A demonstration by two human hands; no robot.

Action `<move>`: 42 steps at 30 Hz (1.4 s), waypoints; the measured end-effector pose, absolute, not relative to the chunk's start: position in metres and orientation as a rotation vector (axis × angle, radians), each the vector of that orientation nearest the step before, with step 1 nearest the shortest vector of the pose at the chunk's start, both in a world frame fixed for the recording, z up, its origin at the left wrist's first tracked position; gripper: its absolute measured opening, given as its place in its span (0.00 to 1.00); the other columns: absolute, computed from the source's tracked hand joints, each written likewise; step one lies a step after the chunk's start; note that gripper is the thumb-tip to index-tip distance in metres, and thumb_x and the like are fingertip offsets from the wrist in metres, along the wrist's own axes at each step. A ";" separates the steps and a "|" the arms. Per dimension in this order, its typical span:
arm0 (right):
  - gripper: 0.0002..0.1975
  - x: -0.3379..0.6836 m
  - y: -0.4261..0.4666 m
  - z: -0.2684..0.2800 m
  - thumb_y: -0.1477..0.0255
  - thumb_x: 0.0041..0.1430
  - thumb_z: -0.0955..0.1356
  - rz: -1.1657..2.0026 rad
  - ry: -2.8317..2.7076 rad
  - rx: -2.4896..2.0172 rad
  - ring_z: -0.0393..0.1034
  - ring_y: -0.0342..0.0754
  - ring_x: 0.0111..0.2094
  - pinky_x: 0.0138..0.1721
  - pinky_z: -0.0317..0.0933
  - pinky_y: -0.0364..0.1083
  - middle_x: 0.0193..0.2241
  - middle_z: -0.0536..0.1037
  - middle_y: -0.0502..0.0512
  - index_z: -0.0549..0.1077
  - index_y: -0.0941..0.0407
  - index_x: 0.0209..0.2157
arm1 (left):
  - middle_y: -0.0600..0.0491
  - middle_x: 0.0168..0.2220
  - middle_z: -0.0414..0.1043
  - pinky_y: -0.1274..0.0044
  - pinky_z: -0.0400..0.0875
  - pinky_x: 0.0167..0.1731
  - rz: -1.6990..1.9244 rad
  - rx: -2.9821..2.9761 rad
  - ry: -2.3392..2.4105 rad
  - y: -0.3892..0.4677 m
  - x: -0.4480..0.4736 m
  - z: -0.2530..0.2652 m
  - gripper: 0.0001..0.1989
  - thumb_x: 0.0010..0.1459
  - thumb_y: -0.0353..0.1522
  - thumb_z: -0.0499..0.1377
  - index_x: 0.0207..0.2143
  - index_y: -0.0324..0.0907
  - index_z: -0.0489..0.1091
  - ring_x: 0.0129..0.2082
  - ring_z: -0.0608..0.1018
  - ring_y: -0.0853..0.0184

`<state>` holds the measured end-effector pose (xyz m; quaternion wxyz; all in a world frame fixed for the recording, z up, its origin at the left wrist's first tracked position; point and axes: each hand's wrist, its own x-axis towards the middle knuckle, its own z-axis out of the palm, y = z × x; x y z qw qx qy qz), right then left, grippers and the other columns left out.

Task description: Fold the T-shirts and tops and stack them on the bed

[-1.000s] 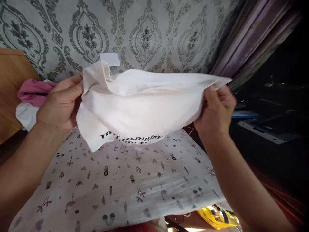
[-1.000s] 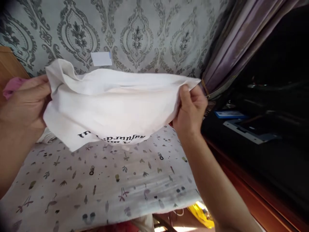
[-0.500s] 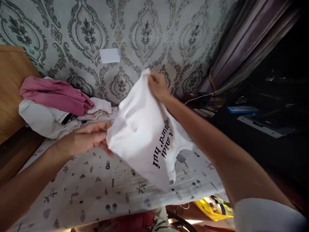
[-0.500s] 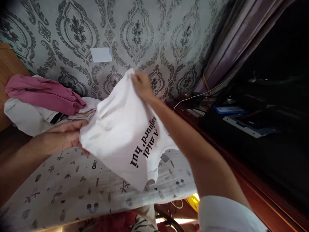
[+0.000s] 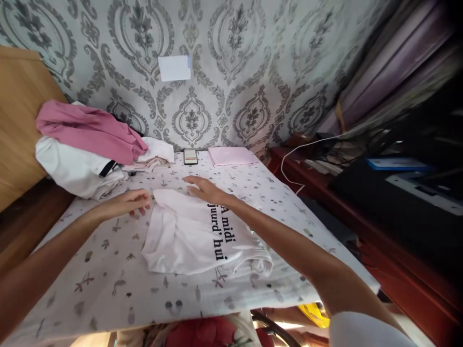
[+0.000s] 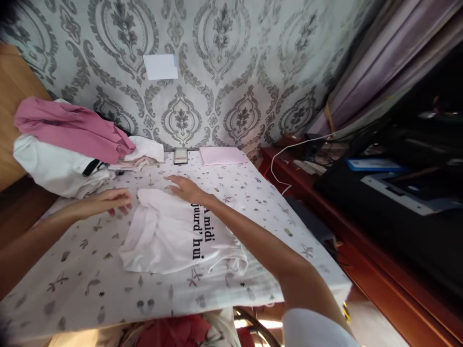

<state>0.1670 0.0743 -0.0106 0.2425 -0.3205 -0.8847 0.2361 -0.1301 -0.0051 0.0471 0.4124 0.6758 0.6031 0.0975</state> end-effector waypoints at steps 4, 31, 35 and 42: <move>0.19 0.256 0.067 -0.021 0.68 0.68 0.60 0.532 -2.287 -1.437 0.70 0.52 0.51 0.53 0.62 0.50 0.53 0.75 0.63 0.70 0.59 0.56 | 0.46 0.45 0.74 0.69 0.72 0.41 0.335 1.966 1.821 0.039 -0.104 0.002 0.28 0.52 0.53 0.54 0.47 0.43 0.66 0.44 0.78 0.54; 0.19 0.305 0.065 -0.032 0.71 0.59 0.64 0.146 -1.911 -1.652 0.70 0.55 0.44 0.47 0.63 0.53 0.52 0.71 0.63 0.69 0.56 0.52 | 0.52 0.35 0.70 0.68 0.70 0.44 0.879 1.762 1.989 0.090 -0.104 -0.010 0.11 0.43 0.31 0.55 0.33 0.45 0.61 0.40 0.75 0.58; 0.17 0.315 0.025 -0.043 0.63 0.65 0.62 0.347 -1.862 -1.761 0.72 0.53 0.43 0.46 0.65 0.51 0.48 0.73 0.62 0.69 0.56 0.51 | 0.47 0.43 0.70 0.67 0.67 0.47 0.589 2.218 1.753 0.046 -0.090 -0.003 0.10 0.54 0.35 0.51 0.38 0.44 0.65 0.45 0.74 0.56; 0.21 0.317 -0.062 -0.040 0.61 0.52 0.71 0.556 -1.907 -1.802 0.72 0.56 0.44 0.43 0.66 0.53 0.44 0.77 0.58 0.71 0.52 0.48 | 0.51 0.46 0.75 0.73 0.69 0.42 -0.242 2.331 1.188 -0.048 -0.081 0.021 0.13 0.54 0.41 0.57 0.41 0.49 0.72 0.45 0.76 0.56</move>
